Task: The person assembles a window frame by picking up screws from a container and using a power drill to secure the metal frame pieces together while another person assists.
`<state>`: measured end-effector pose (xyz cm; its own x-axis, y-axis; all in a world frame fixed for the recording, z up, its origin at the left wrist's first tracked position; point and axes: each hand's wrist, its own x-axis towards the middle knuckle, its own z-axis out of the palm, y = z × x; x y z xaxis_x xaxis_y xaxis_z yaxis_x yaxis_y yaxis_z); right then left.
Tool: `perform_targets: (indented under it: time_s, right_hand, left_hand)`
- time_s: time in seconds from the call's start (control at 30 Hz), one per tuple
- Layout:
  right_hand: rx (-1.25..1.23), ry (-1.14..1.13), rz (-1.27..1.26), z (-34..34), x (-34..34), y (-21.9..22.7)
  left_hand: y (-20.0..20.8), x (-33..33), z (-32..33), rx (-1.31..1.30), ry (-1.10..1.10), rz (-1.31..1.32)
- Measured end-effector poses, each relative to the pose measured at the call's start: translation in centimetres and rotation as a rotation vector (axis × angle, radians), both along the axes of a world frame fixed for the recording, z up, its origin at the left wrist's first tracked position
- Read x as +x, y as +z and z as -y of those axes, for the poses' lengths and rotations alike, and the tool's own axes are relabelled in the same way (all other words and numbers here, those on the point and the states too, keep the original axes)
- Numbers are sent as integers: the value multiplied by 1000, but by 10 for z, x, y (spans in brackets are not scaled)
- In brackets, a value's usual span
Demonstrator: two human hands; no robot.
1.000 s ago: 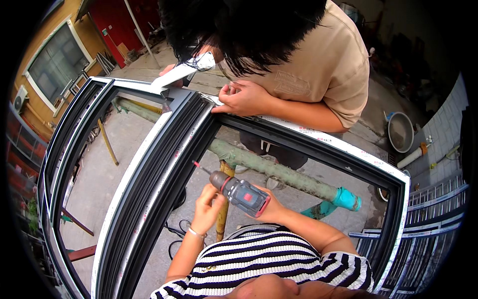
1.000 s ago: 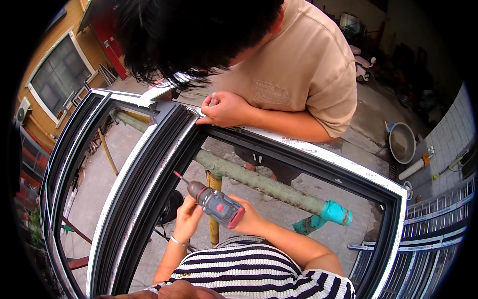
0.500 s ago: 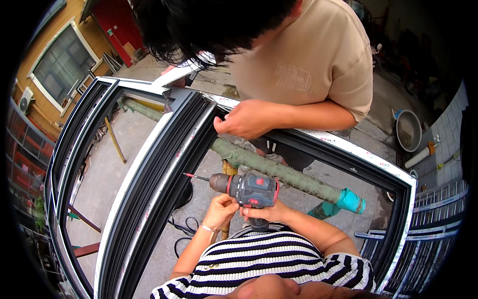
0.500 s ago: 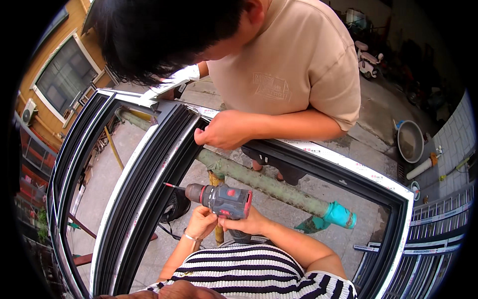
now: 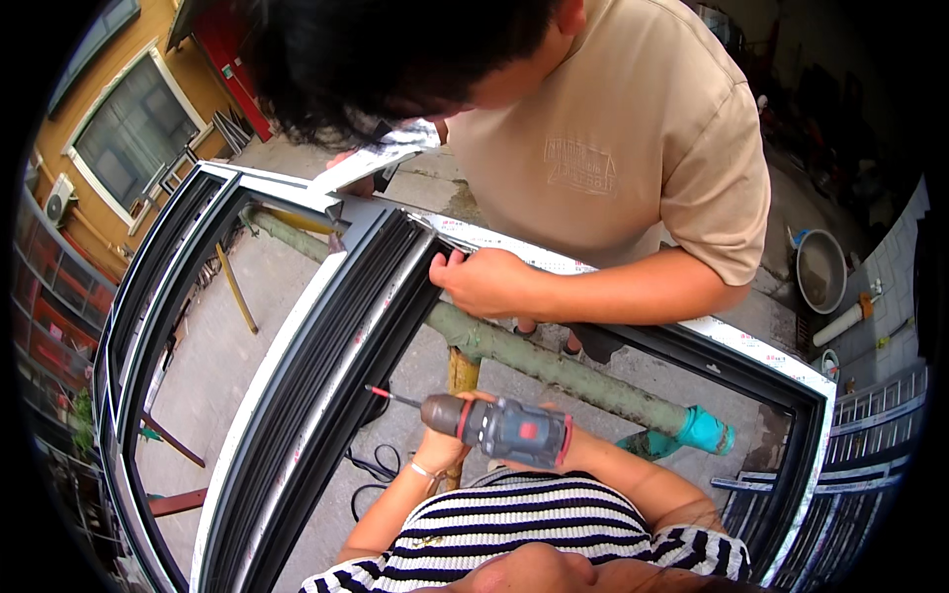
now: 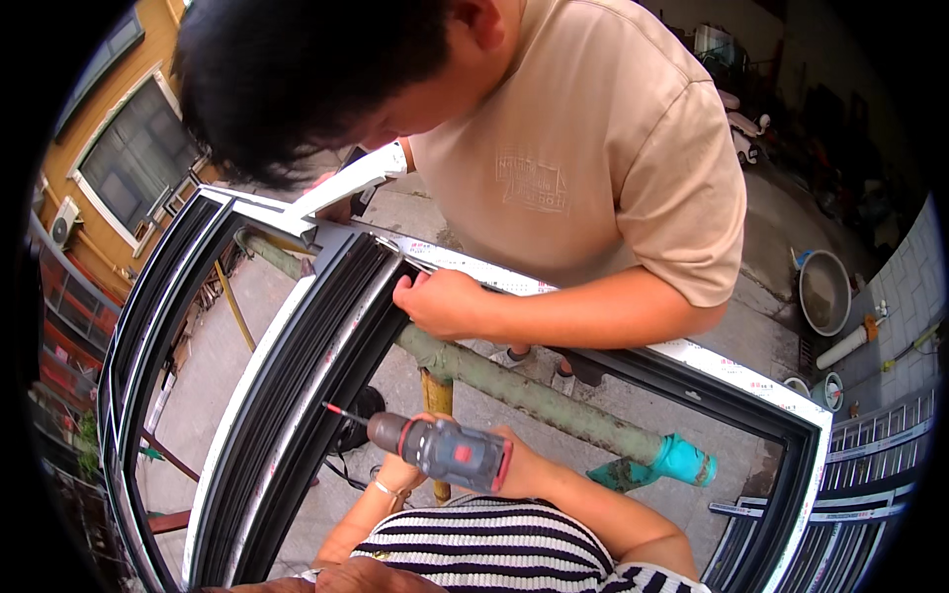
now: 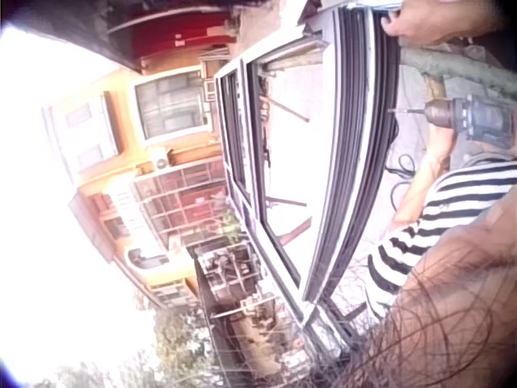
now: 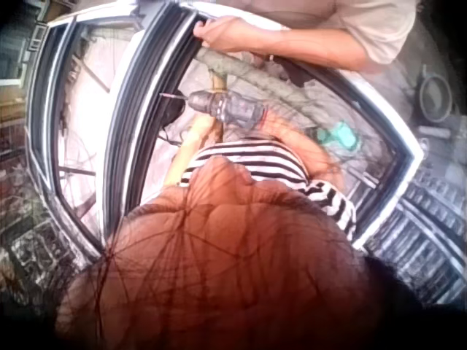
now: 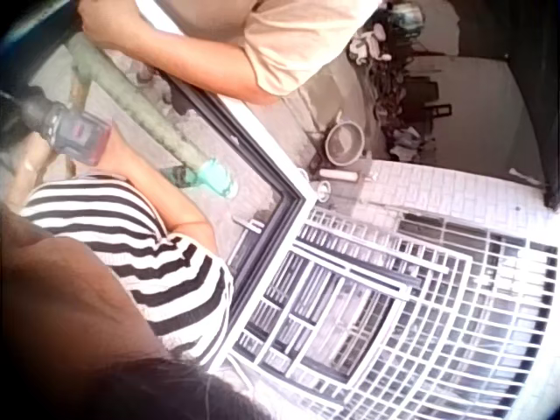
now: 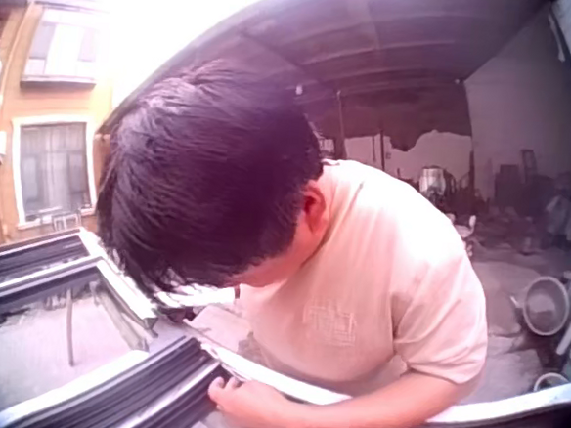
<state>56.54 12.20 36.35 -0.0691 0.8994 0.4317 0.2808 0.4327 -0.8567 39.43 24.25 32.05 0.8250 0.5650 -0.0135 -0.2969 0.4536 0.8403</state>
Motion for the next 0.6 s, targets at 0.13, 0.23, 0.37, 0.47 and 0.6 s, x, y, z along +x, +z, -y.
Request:
perform_targets:
  time_s: [0.13, 0.23, 0.37, 0.47, 0.6]
  right_hand:
    - [-139, 3, -21, 21, 35, 22]
    - [-154, 1, -69, 38, 63, 34]
    - [-284, -50, -52, 65, 94, 46]
    - [-397, -122, -92, 76, 105, 63]
    - [-360, -157, -150, 82, 123, 54]
  left_hand:
    - [34, 18, -21, 24, 106, -62]
    - [34, 6, -50, 85, 108, -76]
    - [49, 13, -74, 188, 302, -252]
    - [58, 17, -88, 261, 296, -337]
    - [69, 35, -98, 313, 342, -414]
